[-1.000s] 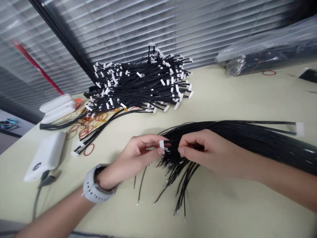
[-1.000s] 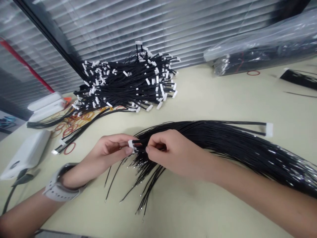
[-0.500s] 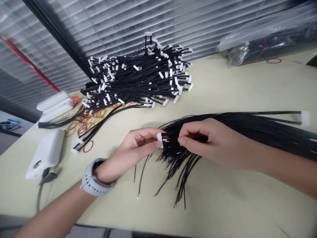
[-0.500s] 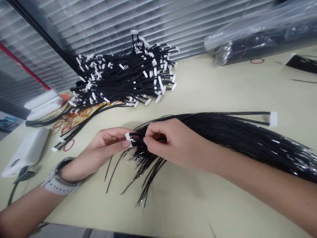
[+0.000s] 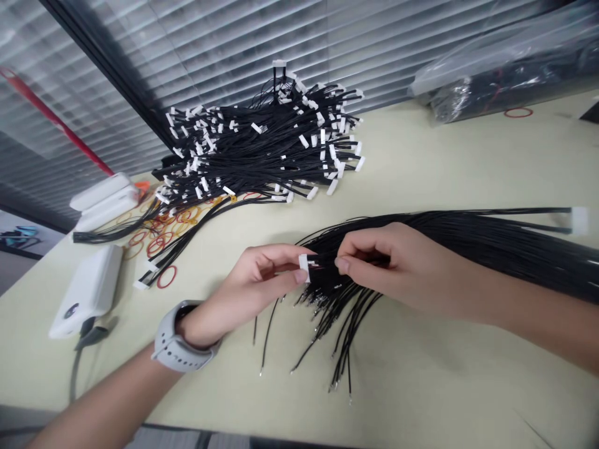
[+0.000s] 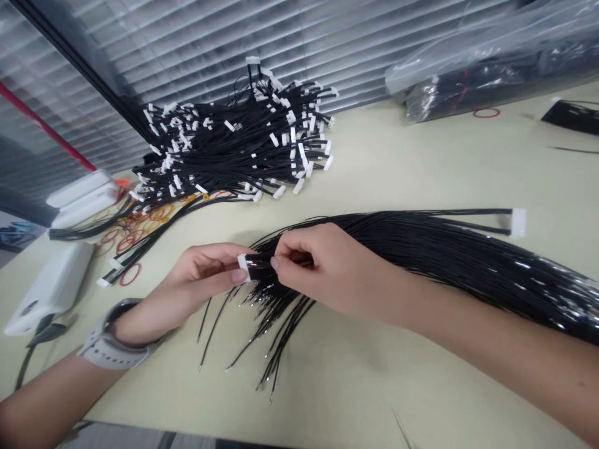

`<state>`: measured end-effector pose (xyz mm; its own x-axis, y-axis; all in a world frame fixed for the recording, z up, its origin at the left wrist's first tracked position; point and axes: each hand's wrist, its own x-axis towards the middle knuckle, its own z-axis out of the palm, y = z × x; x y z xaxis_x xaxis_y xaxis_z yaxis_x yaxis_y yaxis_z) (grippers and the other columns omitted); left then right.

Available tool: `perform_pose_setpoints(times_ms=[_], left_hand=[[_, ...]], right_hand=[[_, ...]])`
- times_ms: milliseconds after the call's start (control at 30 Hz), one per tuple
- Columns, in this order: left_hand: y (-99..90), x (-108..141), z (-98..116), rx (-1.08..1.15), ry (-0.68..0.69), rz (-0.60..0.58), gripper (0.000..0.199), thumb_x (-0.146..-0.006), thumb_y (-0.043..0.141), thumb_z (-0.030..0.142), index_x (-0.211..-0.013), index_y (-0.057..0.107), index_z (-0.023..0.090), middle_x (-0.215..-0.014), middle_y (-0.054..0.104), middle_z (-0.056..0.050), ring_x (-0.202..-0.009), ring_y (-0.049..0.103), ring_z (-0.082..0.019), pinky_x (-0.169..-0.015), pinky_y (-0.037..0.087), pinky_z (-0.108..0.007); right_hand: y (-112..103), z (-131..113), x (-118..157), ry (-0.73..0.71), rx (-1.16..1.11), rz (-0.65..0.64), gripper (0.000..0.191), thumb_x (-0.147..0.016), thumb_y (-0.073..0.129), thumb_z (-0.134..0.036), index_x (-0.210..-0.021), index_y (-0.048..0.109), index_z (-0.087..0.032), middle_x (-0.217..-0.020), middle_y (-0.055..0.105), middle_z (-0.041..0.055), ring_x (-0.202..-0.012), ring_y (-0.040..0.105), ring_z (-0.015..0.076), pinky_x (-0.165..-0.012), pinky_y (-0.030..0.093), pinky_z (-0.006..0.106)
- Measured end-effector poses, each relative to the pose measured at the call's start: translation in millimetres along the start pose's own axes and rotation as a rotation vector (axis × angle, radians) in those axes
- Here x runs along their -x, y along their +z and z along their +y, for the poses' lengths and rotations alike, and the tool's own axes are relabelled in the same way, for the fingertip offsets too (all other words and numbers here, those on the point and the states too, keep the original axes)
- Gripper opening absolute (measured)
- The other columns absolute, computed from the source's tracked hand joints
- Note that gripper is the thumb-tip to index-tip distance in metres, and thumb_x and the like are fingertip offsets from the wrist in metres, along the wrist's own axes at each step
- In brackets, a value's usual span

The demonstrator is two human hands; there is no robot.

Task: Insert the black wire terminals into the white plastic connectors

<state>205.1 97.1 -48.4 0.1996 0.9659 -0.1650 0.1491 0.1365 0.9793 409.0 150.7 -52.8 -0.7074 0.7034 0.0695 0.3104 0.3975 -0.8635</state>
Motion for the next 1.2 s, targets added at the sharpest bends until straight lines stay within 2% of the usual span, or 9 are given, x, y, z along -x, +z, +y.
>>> perform_pose_setpoints(times_ms=[600, 833, 1033, 1200], left_hand=[[0.7, 0.2, 1.1, -0.042, -0.034, -0.012, 0.017, -0.076, 0.066, 0.017, -0.093, 0.069, 0.019, -0.084, 0.068, -0.001, -0.071, 0.056, -0.009, -0.063, 0.044, -0.018], [0.3, 0.8, 0.8, -0.04, -0.04, -0.031, 0.017, -0.077, 0.065, 0.017, -0.093, 0.07, 0.02, -0.081, 0.067, 0.0, -0.067, 0.054, -0.007, -0.06, 0.043, -0.017], [0.2, -0.2, 0.3, -0.007, -0.06, -0.036, 0.019, -0.076, 0.066, 0.017, -0.094, 0.07, 0.021, -0.084, 0.068, -0.001, -0.071, 0.057, -0.008, -0.064, 0.045, -0.018], [0.3, -1.7, -2.5, 0.054, -0.082, -0.048, 0.019, -0.075, 0.068, 0.016, -0.093, 0.07, 0.021, -0.085, 0.069, 0.0, -0.072, 0.058, -0.008, -0.066, 0.046, -0.017]], right_hand=[[-0.6, 3.5, 1.8, -0.001, -0.02, -0.091, 0.019, -0.082, 0.05, -0.024, -0.064, 0.054, -0.018, -0.052, 0.042, -0.0073, -0.046, 0.031, 0.0033, -0.039, 0.025, 0.014], [-1.0, 4.9, 0.4, -0.038, -0.011, -0.043, 0.017, -0.081, 0.05, -0.022, -0.066, 0.055, -0.018, -0.054, 0.043, -0.0071, -0.049, 0.033, 0.0035, -0.04, 0.026, 0.014], [0.6, 5.9, 3.2, -0.068, 0.022, -0.028, 0.019, -0.083, 0.049, -0.027, -0.066, 0.055, -0.019, -0.053, 0.043, -0.0077, -0.047, 0.032, 0.0035, -0.039, 0.025, 0.014], [0.1, 6.5, 2.8, -0.082, 0.063, -0.065, 0.02, -0.084, 0.049, -0.027, -0.066, 0.053, -0.02, -0.054, 0.044, -0.0078, -0.048, 0.034, 0.0035, -0.041, 0.027, 0.014]])
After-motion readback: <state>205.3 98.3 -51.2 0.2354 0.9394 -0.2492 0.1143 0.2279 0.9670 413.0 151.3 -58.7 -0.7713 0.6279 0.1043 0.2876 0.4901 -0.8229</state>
